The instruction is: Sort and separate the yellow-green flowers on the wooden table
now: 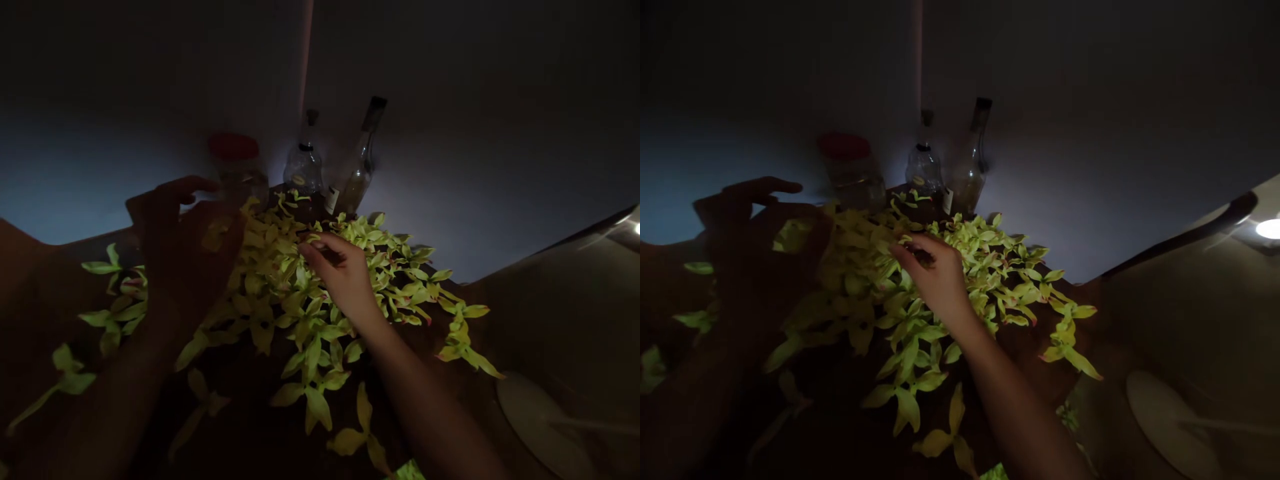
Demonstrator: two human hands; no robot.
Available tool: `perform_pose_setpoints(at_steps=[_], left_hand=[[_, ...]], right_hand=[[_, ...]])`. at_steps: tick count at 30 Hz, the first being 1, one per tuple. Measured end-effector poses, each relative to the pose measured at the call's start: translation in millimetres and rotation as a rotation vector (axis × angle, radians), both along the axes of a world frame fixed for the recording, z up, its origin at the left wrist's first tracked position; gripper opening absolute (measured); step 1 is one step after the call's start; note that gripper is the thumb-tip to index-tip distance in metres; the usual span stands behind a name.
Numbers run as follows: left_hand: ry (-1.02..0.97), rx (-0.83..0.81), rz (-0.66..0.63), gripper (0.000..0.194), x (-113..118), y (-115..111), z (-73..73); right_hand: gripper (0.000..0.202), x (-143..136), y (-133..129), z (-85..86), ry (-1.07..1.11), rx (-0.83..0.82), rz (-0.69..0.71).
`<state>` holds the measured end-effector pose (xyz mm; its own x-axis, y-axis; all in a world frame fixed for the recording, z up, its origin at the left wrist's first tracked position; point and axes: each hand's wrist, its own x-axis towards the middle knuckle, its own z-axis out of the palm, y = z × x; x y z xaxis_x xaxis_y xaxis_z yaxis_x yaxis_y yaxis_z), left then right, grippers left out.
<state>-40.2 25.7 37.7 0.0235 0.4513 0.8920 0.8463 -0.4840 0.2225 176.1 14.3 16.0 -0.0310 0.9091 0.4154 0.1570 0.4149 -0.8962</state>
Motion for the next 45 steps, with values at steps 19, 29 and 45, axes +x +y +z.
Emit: perform_pose_setpoints(at_steps=[19,29,45], left_hand=[[-0.006,-0.426,-0.513,0.033,23.9,-2.7,-11.8],[-0.015,-0.3,-0.466,0.011,30.5,-4.0,-19.3],[-0.198,-0.048,-0.174,0.016,11.9,-1.0,-8.1]], right_hand=[[0.032,-8.2,-7.6,5.5,-0.136,0.112,0.152],[0.035,-9.3,-4.0,0.9,-0.079,0.02,0.118],[0.026,-8.6,-0.7,-0.2,0.165,-0.036,-0.007]])
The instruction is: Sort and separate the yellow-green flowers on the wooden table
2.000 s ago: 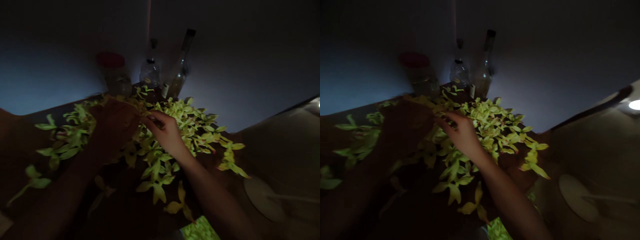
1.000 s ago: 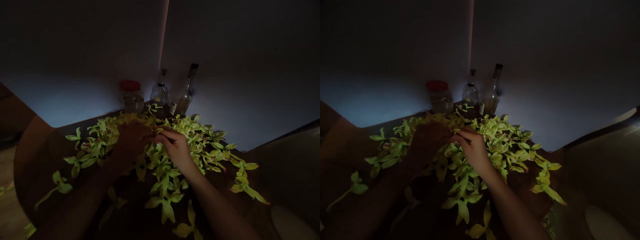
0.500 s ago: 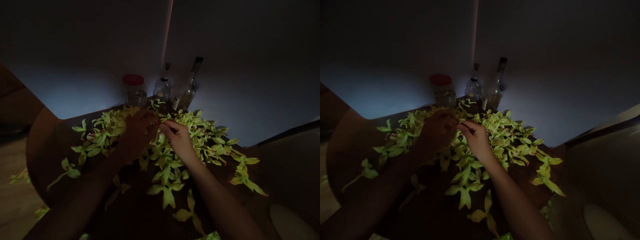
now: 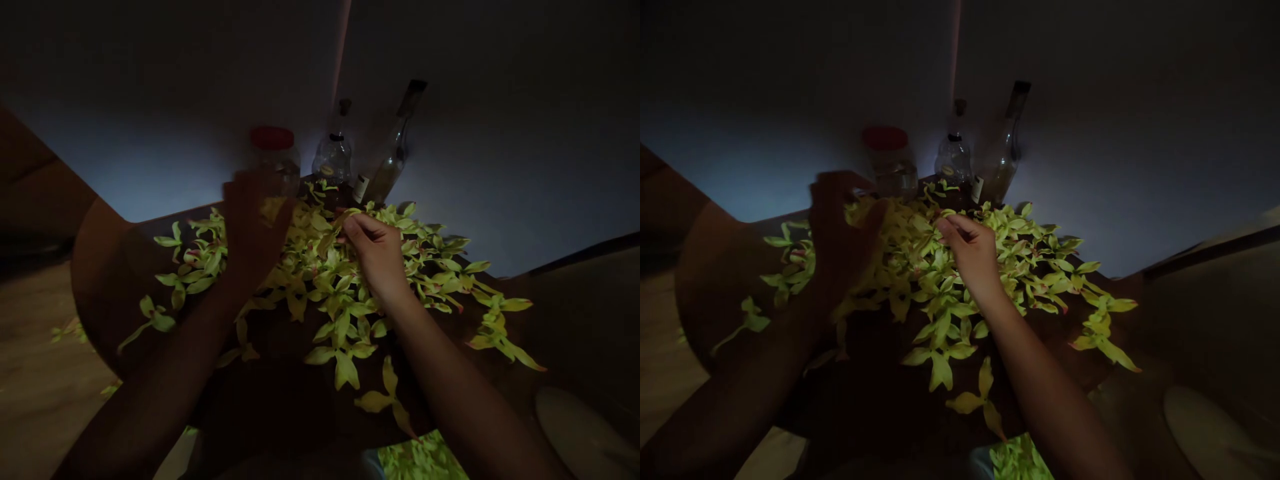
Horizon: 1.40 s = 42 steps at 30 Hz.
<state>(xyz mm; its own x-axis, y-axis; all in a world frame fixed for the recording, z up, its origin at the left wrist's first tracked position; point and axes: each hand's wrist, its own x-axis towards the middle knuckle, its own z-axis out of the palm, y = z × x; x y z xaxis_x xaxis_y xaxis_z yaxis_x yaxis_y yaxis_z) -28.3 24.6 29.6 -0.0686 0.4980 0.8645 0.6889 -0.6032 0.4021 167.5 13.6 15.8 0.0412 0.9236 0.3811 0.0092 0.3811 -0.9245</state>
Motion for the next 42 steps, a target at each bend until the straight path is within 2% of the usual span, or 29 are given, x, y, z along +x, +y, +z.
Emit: perform_pose_setpoints(at_steps=[2,4,6,10,17,24,30,42], left_hand=[[0.167,-0.099,-0.162,0.01,8.0,-4.8,-1.1],[0.228,-0.189,-0.261,0.021,15.3,-7.8,-2.4],[0.217,-0.228,-0.298,0.024,18.4,-8.3,-3.2],[0.139,-0.285,-0.342,0.015,14.2,-4.6,-5.1],[0.056,-0.325,-0.39,0.012,7.8,6.8,-11.7],[0.065,-0.356,-0.439,0.006,4.8,8.2,-9.0],[0.017,-0.397,-0.451,0.009,2.4,7.0,-7.0],[0.218,-0.342,-0.352,0.017,3.9,5.3,-4.2]], right_hand=[[0.025,-3.6,-3.3,0.2,-0.044,0.019,0.044],[0.027,-6.8,-6.6,0.1,-0.089,0.041,0.081],[0.03,-8.8,-8.5,-0.7,-0.12,0.053,0.099],[0.032,-10.0,-8.0,-4.3,-0.118,0.049,0.114],[0.032,-11.9,-5.1,-8.1,-0.092,0.006,0.153],[0.035,-12.5,-6.9,-5.7,-0.131,0.017,0.149],[0.033,-14.0,-7.2,-6.5,-0.099,0.024,0.194],[0.038,-14.4,-6.5,-7.4,-0.044,-0.031,0.148]])
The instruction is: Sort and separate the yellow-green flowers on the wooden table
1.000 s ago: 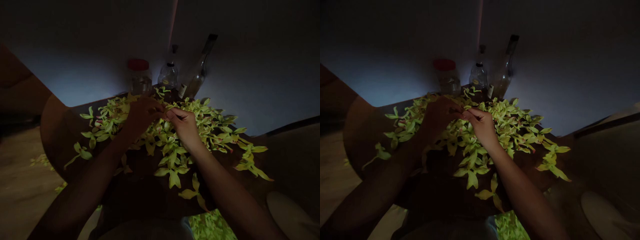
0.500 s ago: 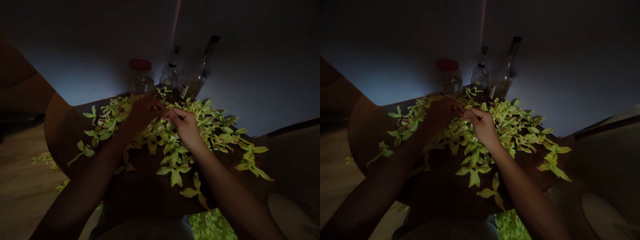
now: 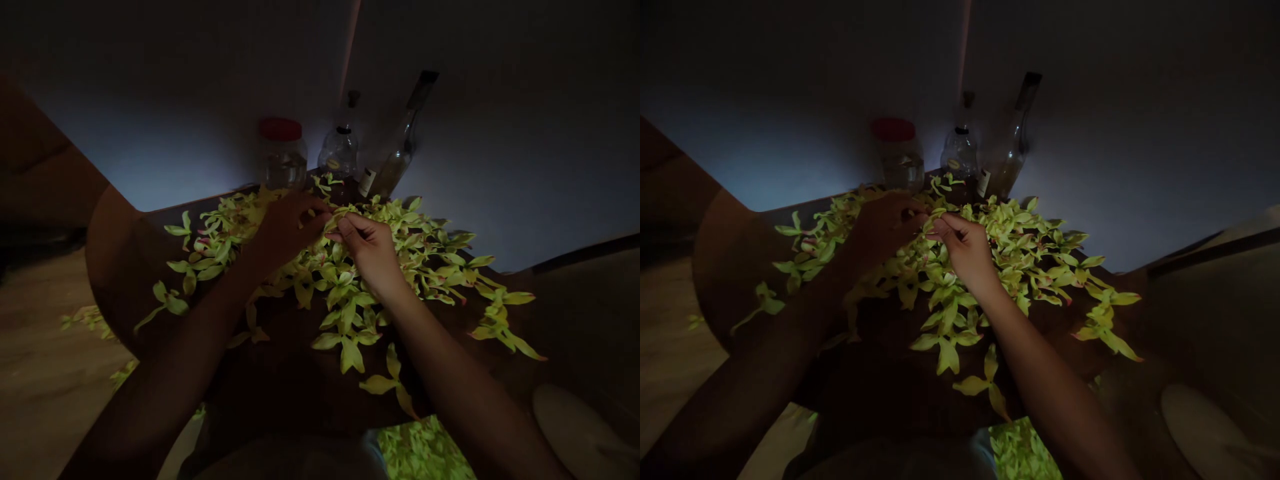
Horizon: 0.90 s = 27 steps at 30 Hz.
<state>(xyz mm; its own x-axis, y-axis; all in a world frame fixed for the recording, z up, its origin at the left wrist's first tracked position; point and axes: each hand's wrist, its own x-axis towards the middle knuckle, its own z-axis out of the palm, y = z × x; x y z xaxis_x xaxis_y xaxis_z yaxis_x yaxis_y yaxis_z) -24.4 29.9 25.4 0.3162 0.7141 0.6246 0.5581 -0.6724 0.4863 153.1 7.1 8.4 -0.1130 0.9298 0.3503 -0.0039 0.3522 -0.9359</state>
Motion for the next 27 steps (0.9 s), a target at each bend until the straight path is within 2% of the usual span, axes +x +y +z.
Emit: perform_pose_setpoints(at_steps=[6,11,14,17,21,23,27], left_hand=[[0.111,0.173,0.078,0.011,8.9,-6.6,-5.2],[-0.039,0.043,0.043,0.009,11.6,-6.0,-5.7],[-0.085,-0.018,0.05,0.013,3.2,-0.5,-3.7],[-0.137,0.006,0.186,0.014,-11.7,6.6,-2.0],[-0.154,0.181,0.4,0.012,-18.0,4.4,1.1],[-0.077,0.232,0.355,0.016,-10.4,-2.6,3.0],[0.017,0.156,0.098,0.028,8.8,-13.4,5.4]], right_hand=[[0.039,-3.1,-1.4,0.9,-0.007,0.004,0.041],[0.037,-2.2,-3.2,1.3,-0.05,0.008,-0.03],[0.04,4.9,-1.1,1.4,-0.068,-0.011,-0.111],[0.036,14.2,5.0,1.9,-0.038,-0.022,-0.147],[0.032,17.6,9.9,2.2,0.057,-0.033,-0.162],[0.032,13.4,7.5,2.8,0.069,-0.043,-0.152],[0.035,1.2,-1.6,3.7,0.013,-0.01,-0.077]])
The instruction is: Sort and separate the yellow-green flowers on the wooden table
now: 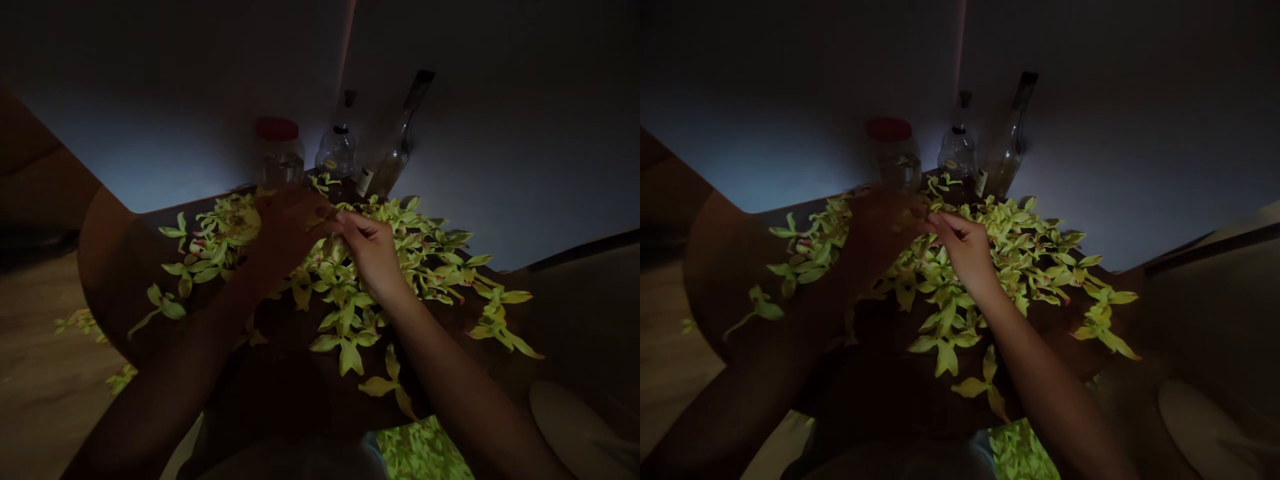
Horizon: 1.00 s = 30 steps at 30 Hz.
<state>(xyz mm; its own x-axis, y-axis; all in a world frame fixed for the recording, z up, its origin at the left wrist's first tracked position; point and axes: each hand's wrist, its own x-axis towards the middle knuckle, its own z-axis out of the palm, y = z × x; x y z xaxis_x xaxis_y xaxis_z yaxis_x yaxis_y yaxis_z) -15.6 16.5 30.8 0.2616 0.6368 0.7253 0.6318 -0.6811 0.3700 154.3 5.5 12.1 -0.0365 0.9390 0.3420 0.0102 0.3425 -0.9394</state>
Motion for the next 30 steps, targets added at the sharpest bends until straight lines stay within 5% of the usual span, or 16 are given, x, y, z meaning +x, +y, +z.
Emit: perform_pose_setpoints(at_steps=[9,13,19,25,30], left_hand=[[0.014,0.005,-0.104,0.018,-1.0,6.9,-3.4],[-0.168,-0.019,0.081,0.011,-4.7,7.7,-1.5],[-0.331,0.093,0.302,0.006,-27.2,8.7,9.5],[-0.051,0.081,-0.006,0.011,-6.4,1.4,0.9],[-0.044,-0.007,-0.032,0.016,2.0,-0.1,-0.9]], right_hand=[[0.038,-1.0,-1.4,-4.4,-0.014,0.016,0.025],[0.046,8.2,4.9,-2.4,-0.161,0.108,-0.124],[0.04,15.6,11.0,0.0,-0.083,0.075,-0.227],[0.027,1.8,1.4,-2.2,-0.038,0.069,-0.18],[0.028,-7.3,-4.2,-2.0,0.259,-0.182,-0.003]])
